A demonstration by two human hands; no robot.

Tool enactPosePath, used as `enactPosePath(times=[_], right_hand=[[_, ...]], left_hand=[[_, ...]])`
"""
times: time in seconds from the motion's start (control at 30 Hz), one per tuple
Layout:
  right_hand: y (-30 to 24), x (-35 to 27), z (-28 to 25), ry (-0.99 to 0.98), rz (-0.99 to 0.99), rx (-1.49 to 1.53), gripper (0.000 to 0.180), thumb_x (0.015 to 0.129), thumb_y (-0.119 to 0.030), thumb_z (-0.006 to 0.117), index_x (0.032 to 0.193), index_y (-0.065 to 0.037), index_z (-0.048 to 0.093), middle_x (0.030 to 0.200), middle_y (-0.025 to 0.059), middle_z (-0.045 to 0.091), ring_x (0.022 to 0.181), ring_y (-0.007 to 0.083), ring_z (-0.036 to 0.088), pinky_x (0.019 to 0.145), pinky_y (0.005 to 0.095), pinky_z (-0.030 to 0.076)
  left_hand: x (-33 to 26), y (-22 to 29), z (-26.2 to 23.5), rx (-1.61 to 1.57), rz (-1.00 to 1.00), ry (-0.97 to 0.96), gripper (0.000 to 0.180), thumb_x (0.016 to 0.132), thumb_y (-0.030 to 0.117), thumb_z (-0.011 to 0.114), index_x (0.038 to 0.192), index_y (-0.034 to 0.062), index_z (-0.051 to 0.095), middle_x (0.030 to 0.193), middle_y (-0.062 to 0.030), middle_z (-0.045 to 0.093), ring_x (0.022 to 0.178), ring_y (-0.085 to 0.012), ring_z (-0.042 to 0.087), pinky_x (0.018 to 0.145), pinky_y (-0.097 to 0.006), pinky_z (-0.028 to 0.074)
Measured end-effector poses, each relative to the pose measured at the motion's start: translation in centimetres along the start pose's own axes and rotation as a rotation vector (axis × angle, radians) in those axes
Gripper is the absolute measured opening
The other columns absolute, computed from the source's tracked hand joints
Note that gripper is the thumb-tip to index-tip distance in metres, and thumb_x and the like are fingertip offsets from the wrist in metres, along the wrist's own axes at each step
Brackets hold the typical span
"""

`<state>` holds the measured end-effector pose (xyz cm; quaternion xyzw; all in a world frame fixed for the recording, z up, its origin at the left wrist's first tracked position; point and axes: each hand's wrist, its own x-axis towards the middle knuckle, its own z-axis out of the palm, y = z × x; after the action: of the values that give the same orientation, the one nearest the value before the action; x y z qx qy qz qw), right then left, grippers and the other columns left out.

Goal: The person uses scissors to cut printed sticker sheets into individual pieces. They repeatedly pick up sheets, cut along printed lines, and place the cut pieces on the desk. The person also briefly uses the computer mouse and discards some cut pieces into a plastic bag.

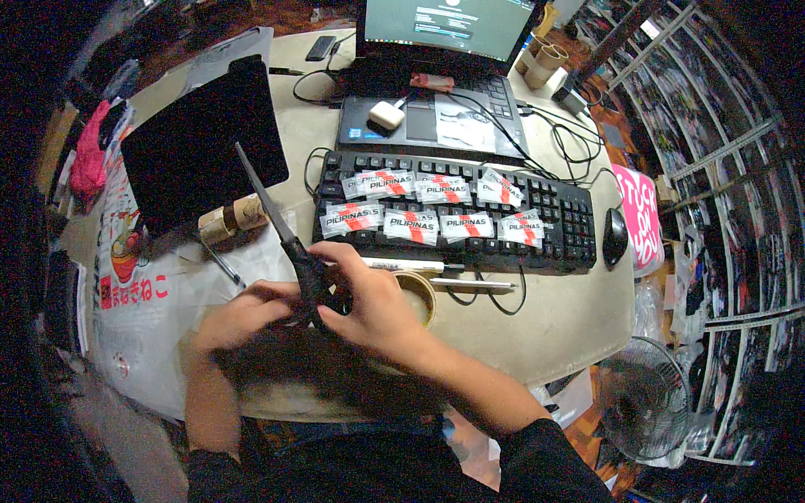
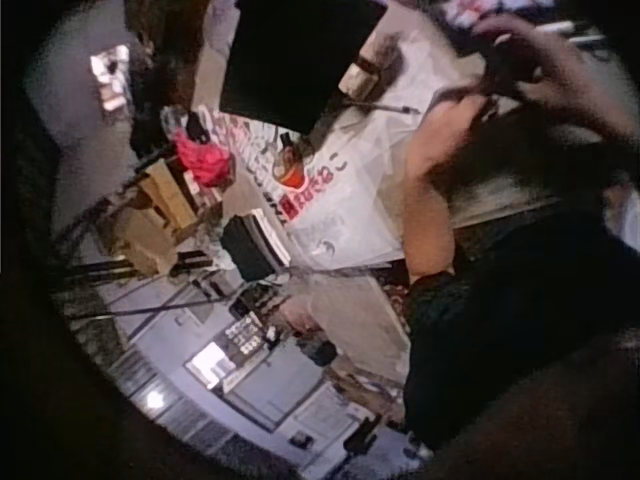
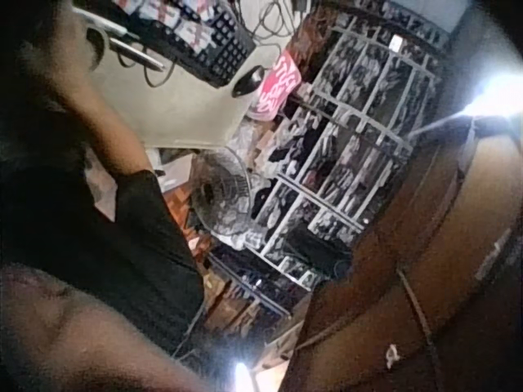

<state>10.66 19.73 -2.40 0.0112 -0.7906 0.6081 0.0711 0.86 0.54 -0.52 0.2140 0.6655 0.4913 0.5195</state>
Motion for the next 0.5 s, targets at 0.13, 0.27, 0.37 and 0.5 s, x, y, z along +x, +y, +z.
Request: enactPosePath(times=[0.13, 0.27, 0.37, 0.5], right_hand=[[-0.3, -0.2, 0.4, 0.013, 0.078, -0.054, 0.064, 0.069, 0.001, 0.070, 0.128, -0.008, 0.044, 0.096, 0.0169, 0.066, 0.086, 0.0276, 0.068, 0.076, 0.0348, 0.053], [0.1, -0.3, -1.4, 0.107, 0.115, 0.009, 0.062, 0.068, 0.005, 0.063, 0.126, -0.007, 0.046, 0.094, 0.0125, 0.067, 0.088, 0.0184, 0.068, 0.078, 0.0303, 0.052], [-0.5, 1.1, -6.6, 0.416, 0.062, 0.040, 0.058, 0.073, 0.009, 0.065, 0.125, -0.006, 0.045, 0.087, 0.0092, 0.067, 0.078, 0.0151, 0.066, 0.068, 0.0265, 0.052], [0.7, 0.9, -13.4, 0.636, 0.166, -0.010, 0.050, 0.075, 0.000, 0.073, 0.119, 0.003, 0.048, 0.081, 0.0061, 0.065, 0.065, 0.0077, 0.059, 0.053, 0.0209, 0.045]], left_hand=[[0.8, -2.4, -0.3, -0.099, 0.120, -0.090, 0.035, 0.095, 0.019, 0.048, 0.118, -0.0048, 0.059, 0.104, -0.0095, 0.065, 0.096, -0.0151, 0.058, 0.086, -0.028, 0.045], [0.9, -1.1, 0.0, 0.136, 0.251, -0.008, 0.040, 0.095, 0.021, 0.047, 0.126, -0.0036, 0.051, 0.097, -0.0068, 0.064, 0.092, -0.0147, 0.057, 0.084, -0.027, 0.044], [1.2, -1.7, -0.7, 0.050, 0.260, 0.074, 0.044, 0.094, 0.021, 0.045, 0.132, -0.0006, 0.045, 0.090, -0.0033, 0.061, 0.081, -0.0116, 0.052, 0.076, -0.026, 0.043], [1.0, -0.3, -0.8, -0.048, 0.314, 0.268, 0.044, 0.091, 0.018, 0.046, 0.133, 0.0047, 0.043, 0.082, -0.0004, 0.054, 0.070, -0.0060, 0.041, 0.065, -0.020, 0.035]])
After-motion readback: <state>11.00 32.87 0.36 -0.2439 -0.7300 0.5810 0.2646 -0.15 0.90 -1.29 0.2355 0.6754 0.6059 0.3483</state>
